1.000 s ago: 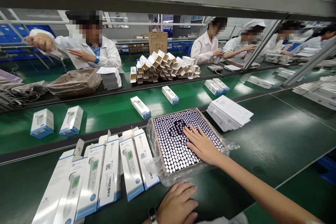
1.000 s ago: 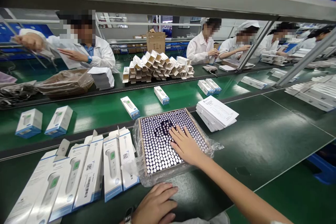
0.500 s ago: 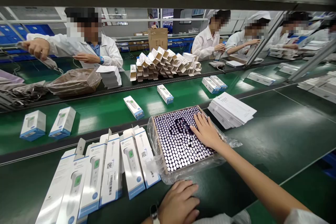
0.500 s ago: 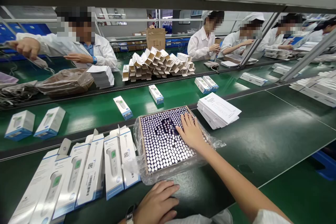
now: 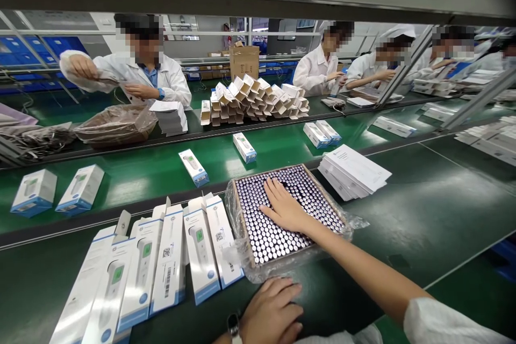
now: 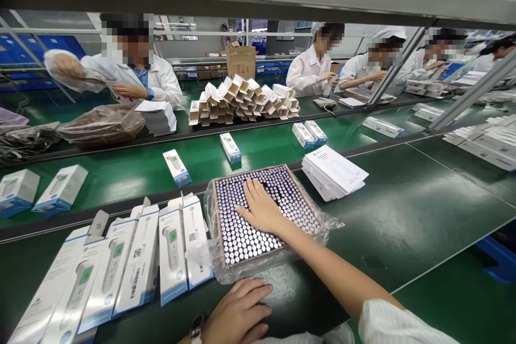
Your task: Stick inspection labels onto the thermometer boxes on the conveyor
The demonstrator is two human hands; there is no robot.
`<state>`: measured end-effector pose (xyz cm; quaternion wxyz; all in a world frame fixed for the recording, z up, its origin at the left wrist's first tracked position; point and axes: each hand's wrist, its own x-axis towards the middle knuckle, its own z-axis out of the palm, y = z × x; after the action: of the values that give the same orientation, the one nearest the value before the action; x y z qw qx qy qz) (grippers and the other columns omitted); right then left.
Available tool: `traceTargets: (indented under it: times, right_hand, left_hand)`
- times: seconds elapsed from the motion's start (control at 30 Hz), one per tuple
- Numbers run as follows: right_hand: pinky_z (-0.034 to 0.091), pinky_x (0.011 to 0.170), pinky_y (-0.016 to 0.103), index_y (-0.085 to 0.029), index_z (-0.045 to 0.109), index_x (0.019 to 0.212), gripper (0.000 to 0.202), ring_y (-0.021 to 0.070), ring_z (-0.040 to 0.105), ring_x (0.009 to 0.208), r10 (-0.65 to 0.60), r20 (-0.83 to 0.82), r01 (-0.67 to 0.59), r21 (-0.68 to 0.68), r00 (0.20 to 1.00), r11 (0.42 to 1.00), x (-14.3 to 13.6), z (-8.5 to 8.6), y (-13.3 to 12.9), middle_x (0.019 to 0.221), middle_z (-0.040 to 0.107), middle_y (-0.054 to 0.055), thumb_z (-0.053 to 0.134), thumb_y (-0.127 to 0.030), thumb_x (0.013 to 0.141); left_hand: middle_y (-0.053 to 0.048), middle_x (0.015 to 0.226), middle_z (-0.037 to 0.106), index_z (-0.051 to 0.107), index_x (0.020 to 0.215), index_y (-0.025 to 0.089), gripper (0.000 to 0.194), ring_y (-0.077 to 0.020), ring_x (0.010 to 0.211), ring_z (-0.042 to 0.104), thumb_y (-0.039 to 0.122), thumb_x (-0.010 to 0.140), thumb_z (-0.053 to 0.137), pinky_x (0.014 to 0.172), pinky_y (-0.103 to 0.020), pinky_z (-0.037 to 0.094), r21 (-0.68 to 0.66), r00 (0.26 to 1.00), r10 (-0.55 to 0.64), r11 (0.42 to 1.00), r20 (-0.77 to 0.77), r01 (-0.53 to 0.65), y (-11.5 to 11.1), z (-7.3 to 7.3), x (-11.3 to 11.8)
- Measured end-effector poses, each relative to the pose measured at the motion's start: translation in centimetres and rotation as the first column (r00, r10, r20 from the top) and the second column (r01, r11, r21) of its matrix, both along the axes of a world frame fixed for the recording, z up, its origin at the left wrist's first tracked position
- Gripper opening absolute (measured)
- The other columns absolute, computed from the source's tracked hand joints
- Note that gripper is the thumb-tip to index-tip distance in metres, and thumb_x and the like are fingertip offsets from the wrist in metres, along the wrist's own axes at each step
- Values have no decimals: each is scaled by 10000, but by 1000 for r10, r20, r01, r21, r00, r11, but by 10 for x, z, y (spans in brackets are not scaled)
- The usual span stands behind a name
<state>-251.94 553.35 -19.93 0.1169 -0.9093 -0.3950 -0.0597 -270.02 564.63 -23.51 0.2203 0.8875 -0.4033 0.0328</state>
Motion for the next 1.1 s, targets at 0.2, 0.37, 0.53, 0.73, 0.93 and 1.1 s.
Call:
traceTargets:
  times: [0.2, 0.37, 0.53, 0.73, 0.93, 1.1]
  right_hand:
    - [118, 1092, 424, -46, 165, 1369, 688, 243, 28, 1320, 233, -63, -231, 38, 970, 972, -49, 12, 7, 1433, 99, 143, 235, -523, 879]
    - [154, 1092, 365, -111, 76, 1389, 635, 165, 102, 1321, 373, -100, -358, 144, 922, 923, -62, 24, 1, 1436, 142, 88, 254, -470, 896]
    - [135, 1064, 493, -78, 100, 1385, 646, 248, 70, 1320, -237, 21, 232, 129, 971, 964, -17, 3, -29, 1428, 142, 133, 192, -487, 894]
    - [124, 1068, 476, 14, 191, 1352, 819, 289, 60, 1314, -294, 71, 295, -7, 953, 955, -7, -15, -28, 1413, 140, 196, 193, -619, 832]
    - [156, 1067, 459, 45, 180, 1344, 904, 300, 49, 1313, -223, 48, 222, 37, 974, 974, -19, -11, -7, 1412, 104, 224, 227, -671, 794]
    - [136, 1075, 461, -23, 189, 1361, 793, 282, 39, 1318, -14, 67, 13, 18, 998, 1000, -30, 0, 2, 1426, 120, 170, 229, -613, 832]
  left_hand:
    - [-47, 1204, 539, 579, 963, 189, 208, -191, 1123, 457, 303, 822, 478, 920, -343, 397, -5, 1000, 5, 1000, -12, -5, 0, 5, 0]
    - [-34, 1216, 534, 576, 973, 189, 225, -204, 1122, 465, 316, 830, 460, 921, -358, 403, 18, 999, -2, 1000, -34, 2, 0, 7, 0]
    - [-49, 1201, 545, 579, 975, 187, 226, -202, 1114, 472, 320, 824, 476, 908, -337, 408, -5, 1000, -9, 1000, 8, 9, 1, 3, 1]
    - [-39, 1196, 548, 580, 971, 201, 233, -193, 1098, 486, 346, 839, 455, 896, -326, 410, 8, 998, -13, 1000, 63, 13, 1, -3, 2]
    - [-48, 1187, 555, 582, 957, 198, 227, -187, 1104, 478, 347, 836, 462, 909, -312, 396, 6, 999, -3, 1000, 54, 3, 1, -2, 2]
    - [-29, 1178, 563, 584, 948, 201, 228, -184, 1081, 494, 354, 839, 454, 893, -313, 413, 1, 997, -8, 1000, 81, 8, 1, 0, 3]
